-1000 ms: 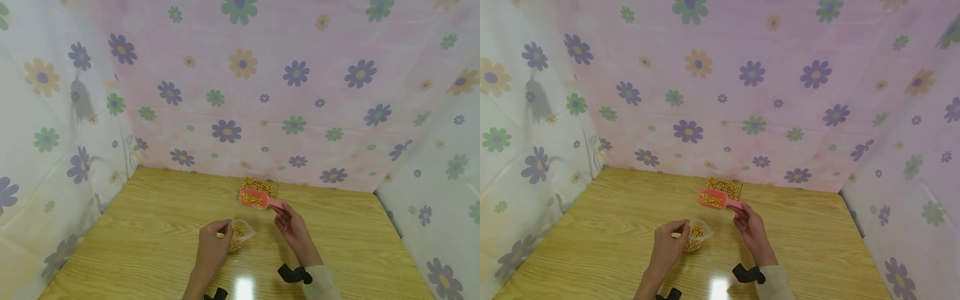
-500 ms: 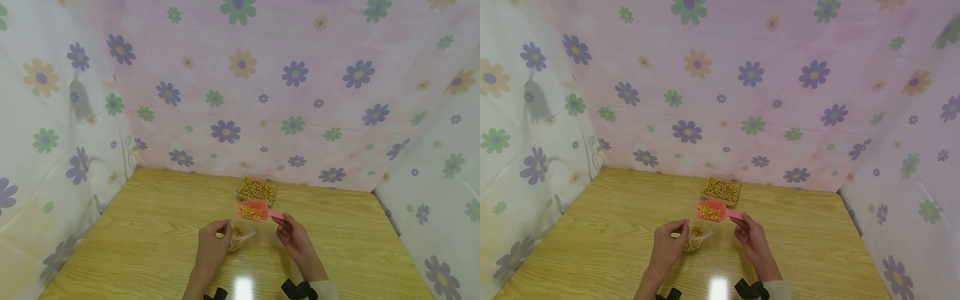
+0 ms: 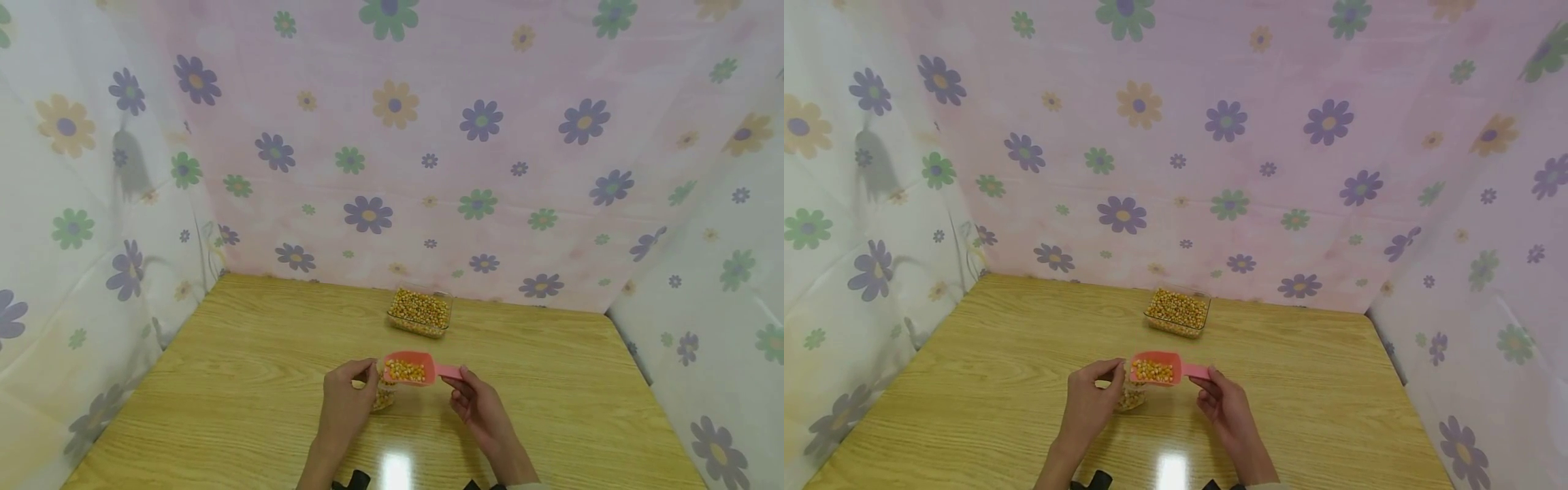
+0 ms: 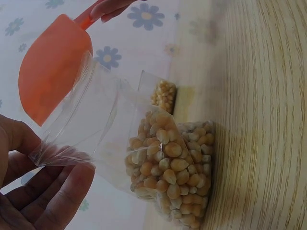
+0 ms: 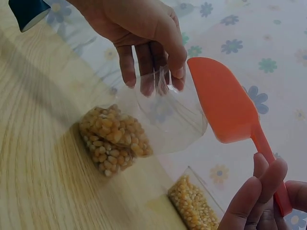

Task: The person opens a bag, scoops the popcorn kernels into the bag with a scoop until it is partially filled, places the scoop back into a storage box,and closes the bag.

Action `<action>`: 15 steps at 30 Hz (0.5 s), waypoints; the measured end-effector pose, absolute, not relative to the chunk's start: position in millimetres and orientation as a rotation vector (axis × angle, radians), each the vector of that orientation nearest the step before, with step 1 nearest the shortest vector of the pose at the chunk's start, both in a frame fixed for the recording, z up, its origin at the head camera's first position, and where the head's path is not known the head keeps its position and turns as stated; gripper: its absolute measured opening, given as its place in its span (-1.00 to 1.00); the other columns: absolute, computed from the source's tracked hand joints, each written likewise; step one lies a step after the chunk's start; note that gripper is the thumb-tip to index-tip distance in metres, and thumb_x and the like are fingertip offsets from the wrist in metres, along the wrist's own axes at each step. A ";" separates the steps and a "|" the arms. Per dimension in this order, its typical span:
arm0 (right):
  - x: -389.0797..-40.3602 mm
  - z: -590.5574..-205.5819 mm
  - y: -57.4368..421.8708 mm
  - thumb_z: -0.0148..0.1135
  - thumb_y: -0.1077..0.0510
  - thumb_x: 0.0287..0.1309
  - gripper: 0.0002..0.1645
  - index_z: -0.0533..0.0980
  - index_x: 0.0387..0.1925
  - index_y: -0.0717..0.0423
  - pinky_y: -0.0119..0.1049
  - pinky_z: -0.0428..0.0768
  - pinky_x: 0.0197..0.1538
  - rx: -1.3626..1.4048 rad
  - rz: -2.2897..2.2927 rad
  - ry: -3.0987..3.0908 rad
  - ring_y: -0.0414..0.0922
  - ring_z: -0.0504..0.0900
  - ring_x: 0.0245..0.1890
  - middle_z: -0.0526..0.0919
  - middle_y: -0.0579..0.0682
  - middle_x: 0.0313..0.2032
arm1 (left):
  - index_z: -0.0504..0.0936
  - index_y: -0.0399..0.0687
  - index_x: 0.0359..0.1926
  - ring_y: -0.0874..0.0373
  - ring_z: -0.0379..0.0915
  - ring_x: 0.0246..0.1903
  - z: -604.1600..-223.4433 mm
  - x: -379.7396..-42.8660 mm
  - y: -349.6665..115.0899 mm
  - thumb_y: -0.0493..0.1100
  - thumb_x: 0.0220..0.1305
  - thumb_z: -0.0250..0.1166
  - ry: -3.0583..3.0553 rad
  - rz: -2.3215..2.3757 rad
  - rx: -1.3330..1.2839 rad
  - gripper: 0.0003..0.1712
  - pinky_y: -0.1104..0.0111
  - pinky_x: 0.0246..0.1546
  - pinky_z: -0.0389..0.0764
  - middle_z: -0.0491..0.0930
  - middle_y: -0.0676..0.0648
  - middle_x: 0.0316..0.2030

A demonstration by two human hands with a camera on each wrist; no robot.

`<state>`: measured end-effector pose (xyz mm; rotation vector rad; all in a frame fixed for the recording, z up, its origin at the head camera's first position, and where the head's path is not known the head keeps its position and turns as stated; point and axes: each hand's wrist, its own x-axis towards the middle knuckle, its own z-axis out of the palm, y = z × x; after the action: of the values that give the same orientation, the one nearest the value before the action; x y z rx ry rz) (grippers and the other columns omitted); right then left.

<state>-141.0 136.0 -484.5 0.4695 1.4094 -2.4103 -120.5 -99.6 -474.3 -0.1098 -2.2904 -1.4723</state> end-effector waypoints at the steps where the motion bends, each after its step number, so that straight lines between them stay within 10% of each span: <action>1: -140.0 -485.0 136.1 -0.03 0.06 0.58 -0.62 0.66 -0.30 -0.04 -0.52 0.59 -0.28 0.458 -2.410 1.412 -0.37 0.56 -0.49 0.80 -0.15 -0.35 | 0.81 -0.24 -0.18 0.23 0.63 -0.42 -474.4 -120.5 -99.5 -0.38 0.34 0.31 -2.289 -1.475 -0.112 -0.84 0.45 -0.48 0.65 0.72 -0.01 -0.45; 15: -131.7 -486.2 139.4 0.04 0.05 0.54 -0.63 0.72 -0.33 -0.06 -0.48 0.60 -0.28 0.376 -2.390 1.513 -0.37 0.56 -0.49 0.80 -0.17 -0.36 | 0.81 -0.26 -0.17 0.27 0.63 -0.43 -475.7 -121.5 -99.1 -0.39 0.34 0.30 -2.291 -1.490 -0.156 -0.83 0.42 -0.43 0.67 0.70 0.05 -0.46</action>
<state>-131.7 139.4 -486.2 0.3764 1.5128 -2.3900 -121.5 -99.1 -475.7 -0.1565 -2.2914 -1.4901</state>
